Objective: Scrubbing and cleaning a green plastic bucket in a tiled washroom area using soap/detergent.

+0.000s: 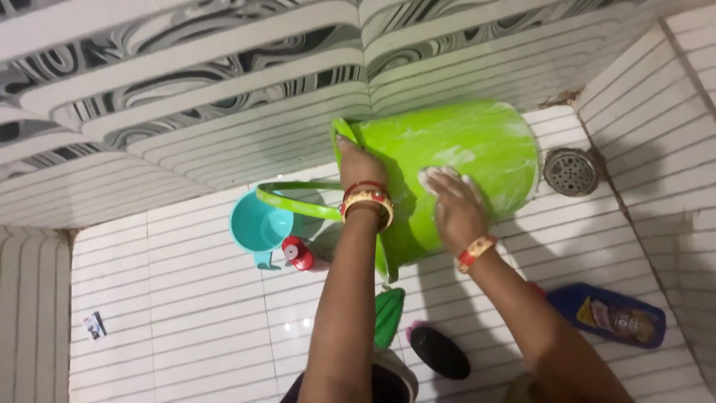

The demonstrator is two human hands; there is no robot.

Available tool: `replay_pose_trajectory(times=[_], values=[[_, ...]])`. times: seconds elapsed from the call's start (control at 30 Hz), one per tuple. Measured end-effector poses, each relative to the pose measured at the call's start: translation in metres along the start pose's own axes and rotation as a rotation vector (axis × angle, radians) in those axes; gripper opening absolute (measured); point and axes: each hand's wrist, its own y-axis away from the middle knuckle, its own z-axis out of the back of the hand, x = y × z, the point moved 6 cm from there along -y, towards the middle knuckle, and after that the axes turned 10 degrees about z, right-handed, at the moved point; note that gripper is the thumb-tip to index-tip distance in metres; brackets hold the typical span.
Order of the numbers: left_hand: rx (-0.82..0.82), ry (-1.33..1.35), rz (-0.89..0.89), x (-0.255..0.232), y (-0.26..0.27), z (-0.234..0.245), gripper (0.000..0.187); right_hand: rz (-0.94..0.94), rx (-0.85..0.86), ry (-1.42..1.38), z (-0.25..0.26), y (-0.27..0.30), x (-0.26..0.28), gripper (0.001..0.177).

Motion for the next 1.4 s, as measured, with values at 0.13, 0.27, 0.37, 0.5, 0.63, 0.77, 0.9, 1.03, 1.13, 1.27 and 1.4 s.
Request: replay_pose_trajectory(times=[0.13, 0.27, 0.37, 0.5, 0.63, 0.77, 0.9, 1.03, 1.13, 1.27, 1.4], values=[[-0.074, -0.014, -0.154, -0.004, -0.005, 0.002, 0.057, 0.038, 0.033, 0.031, 0.006, -0.004, 0.004, 0.044], [-0.026, -0.117, -0.149, -0.050, 0.053, 0.076, 0.061, -0.020, 0.045, 0.072, 0.011, -0.012, -0.017, 0.047], [-0.087, -0.011, -0.433, -0.043, 0.073, 0.128, 0.072, -0.040, 0.000, 0.065, 0.015, -0.010, -0.025, 0.046], [-0.078, -0.218, -1.199, 0.003, 0.118, 0.144, 0.075, -0.039, -0.149, -0.017, 0.017, -0.006, -0.022, 0.042], [0.082, -0.309, -1.214, 0.061, 0.155, 0.117, 0.075, -0.108, -0.276, -0.072, 0.021, -0.005, -0.027, 0.033], [0.203, -0.315, -0.816, 0.125, 0.156, 0.081, 0.070, -0.105, -0.224, 0.046, 0.033, -0.013, -0.019, 0.025], [0.320, -0.188, -0.707, 0.165, 0.160, 0.058, 0.076, -0.094, -0.177, 0.098, 0.031, -0.016, -0.023, 0.029], [0.089, -0.254, -0.952, 0.125, 0.181, 0.054, 0.078, -0.093, -0.188, 0.026, 0.006, -0.014, -0.018, 0.029], [-0.119, -0.260, -0.872, 0.100, 0.181, 0.032, 0.074, 0.000, -0.139, -0.109, 0.001, -0.018, 0.014, 0.022], [-0.019, 0.347, -0.338, 0.081, 0.159, 0.014, 0.068, -0.047, -0.067, -0.219, 0.003, -0.038, 0.001, 0.014], [-0.101, 0.475, -0.121, 0.088, 0.128, -0.004, 0.048, -0.088, -0.087, -0.082, -0.028, -0.013, -0.013, 0.021]])
